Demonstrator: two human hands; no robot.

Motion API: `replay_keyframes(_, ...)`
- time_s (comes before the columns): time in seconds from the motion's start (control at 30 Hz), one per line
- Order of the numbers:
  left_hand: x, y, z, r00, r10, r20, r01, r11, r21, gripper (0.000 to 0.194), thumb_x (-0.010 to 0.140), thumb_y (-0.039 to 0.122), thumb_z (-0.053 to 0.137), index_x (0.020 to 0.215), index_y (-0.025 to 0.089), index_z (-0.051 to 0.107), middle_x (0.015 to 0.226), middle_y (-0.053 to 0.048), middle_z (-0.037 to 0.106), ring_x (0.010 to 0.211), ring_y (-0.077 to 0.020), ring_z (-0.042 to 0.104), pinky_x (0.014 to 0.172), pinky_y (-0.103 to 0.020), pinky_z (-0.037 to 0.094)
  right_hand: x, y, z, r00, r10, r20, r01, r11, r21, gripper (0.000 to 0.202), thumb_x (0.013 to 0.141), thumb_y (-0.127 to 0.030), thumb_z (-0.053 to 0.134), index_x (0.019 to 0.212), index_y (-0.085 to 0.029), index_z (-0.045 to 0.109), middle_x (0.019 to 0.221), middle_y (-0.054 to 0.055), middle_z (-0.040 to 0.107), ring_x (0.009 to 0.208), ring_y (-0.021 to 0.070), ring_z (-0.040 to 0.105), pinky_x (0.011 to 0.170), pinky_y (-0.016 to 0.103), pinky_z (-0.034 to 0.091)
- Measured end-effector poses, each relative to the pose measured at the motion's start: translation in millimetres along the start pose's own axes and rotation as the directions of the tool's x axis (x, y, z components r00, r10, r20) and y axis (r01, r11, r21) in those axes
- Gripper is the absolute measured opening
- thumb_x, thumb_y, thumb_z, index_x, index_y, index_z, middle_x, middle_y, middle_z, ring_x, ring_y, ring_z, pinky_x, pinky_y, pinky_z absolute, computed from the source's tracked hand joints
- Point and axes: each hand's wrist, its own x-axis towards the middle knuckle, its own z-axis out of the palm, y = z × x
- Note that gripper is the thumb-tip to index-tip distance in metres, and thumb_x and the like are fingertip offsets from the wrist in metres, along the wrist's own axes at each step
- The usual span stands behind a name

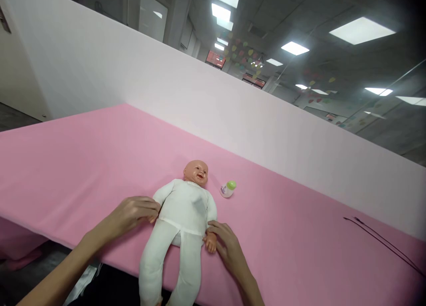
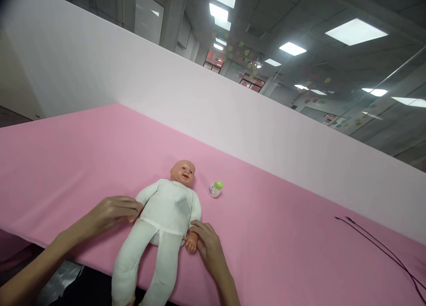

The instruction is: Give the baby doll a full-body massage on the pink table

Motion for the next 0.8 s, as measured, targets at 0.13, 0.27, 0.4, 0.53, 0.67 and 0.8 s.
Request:
replay_keyframes(0.13, -5.7, 3.6, 7.4, 1.000, -0.024, 0.000, 0.024, 0.999, -0.031, 0.029, 0.106, 0.029, 0.051, 0.095, 0.027, 0.078, 0.108, -0.004, 0.079, 0.106, -0.0229, 0.071, 0.095, -0.035, 0.054, 0.6, 4.7, 0.4, 0.999, 0.027, -0.024, -0.025, 0.997, 0.077, 0.026, 0.097, -0.036, 0.061, 0.116, -0.031, 0.077, 0.128, 0.008, 0.074, 0.121, 0.0307, 0.065, 0.105, 0.048, 0.052)
replay_keyframes(0.27, 33.4, -6.3, 6.7, 0.917, -0.291, -0.272, 0.221, 0.940, -0.260, 0.020, 0.094, 0.039, 0.067, 0.100, 0.023, 0.078, 0.107, -0.006, 0.079, 0.102, -0.0251, 0.071, 0.093, -0.036, 0.054, 38.9, -3.9, -10.6, 0.962, 0.159, -0.222, -0.092, 0.954, 0.286, 0.039, 0.085, -0.048, 0.076, 0.116, -0.024, 0.078, 0.120, 0.011, 0.077, 0.113, 0.0327, 0.068, 0.096, 0.045, 0.056)
replay_keyframes(0.4, 100.4, -35.8, 12.5, 0.706, -0.519, -0.482, 0.332, 0.844, -0.421, 0.035, 0.092, 0.049, 0.060, 0.091, 0.017, 0.073, 0.094, -0.007, 0.076, 0.088, -0.0232, 0.068, 0.076, -0.030, 0.050, 102.7, -3.7, -15.4, 0.833, 0.403, -0.378, -0.179, 0.844, 0.506, 0.060, 0.082, -0.061, 0.073, 0.119, -0.014, 0.078, 0.116, 0.014, 0.078, 0.105, 0.0305, 0.069, 0.077, 0.034, 0.057)
replay_keyframes(0.53, 145.3, -70.7, 24.5, 0.623, -0.686, -0.377, 0.593, 0.728, -0.346, 0.042, 0.095, 0.048, 0.050, 0.068, 0.018, 0.061, 0.069, -0.005, 0.066, 0.069, -0.0196, 0.058, 0.061, -0.029, 0.037, 149.5, 13.7, -4.5, 0.771, 0.592, -0.235, -0.344, 0.698, 0.628, 0.048, 0.073, -0.054, 0.078, 0.099, -0.014, 0.083, 0.114, 0.013, 0.079, 0.108, 0.0286, 0.072, 0.084, 0.033, 0.059)
replay_keyframes(0.67, 147.6, -86.3, 32.8, 0.650, -0.734, -0.196, 0.658, 0.673, -0.337, 0.048, 0.085, 0.055, 0.063, 0.054, 0.019, 0.055, 0.054, -0.004, 0.057, 0.057, -0.0184, 0.052, 0.055, -0.030, 0.032, 156.8, 26.0, 1.9, 0.769, 0.627, -0.128, -0.406, 0.632, 0.660, 0.045, 0.073, -0.052, 0.078, 0.094, -0.013, 0.082, 0.115, 0.016, 0.079, 0.108, 0.0286, 0.074, 0.090, 0.036, 0.060)
replay_keyframes(0.8, 124.2, -80.0, 24.6, 0.796, -0.599, -0.089, 0.473, 0.707, -0.526, 0.046, 0.077, 0.061, 0.072, 0.075, 0.015, 0.068, 0.073, -0.006, 0.068, 0.068, -0.0207, 0.061, 0.062, -0.030, 0.045, 131.0, 17.9, -14.4, 0.878, 0.460, -0.133, -0.274, 0.711, 0.647, 0.061, 0.077, -0.063, 0.078, 0.116, -0.017, 0.079, 0.127, 0.014, 0.076, 0.112, 0.0286, 0.072, 0.090, 0.036, 0.059)
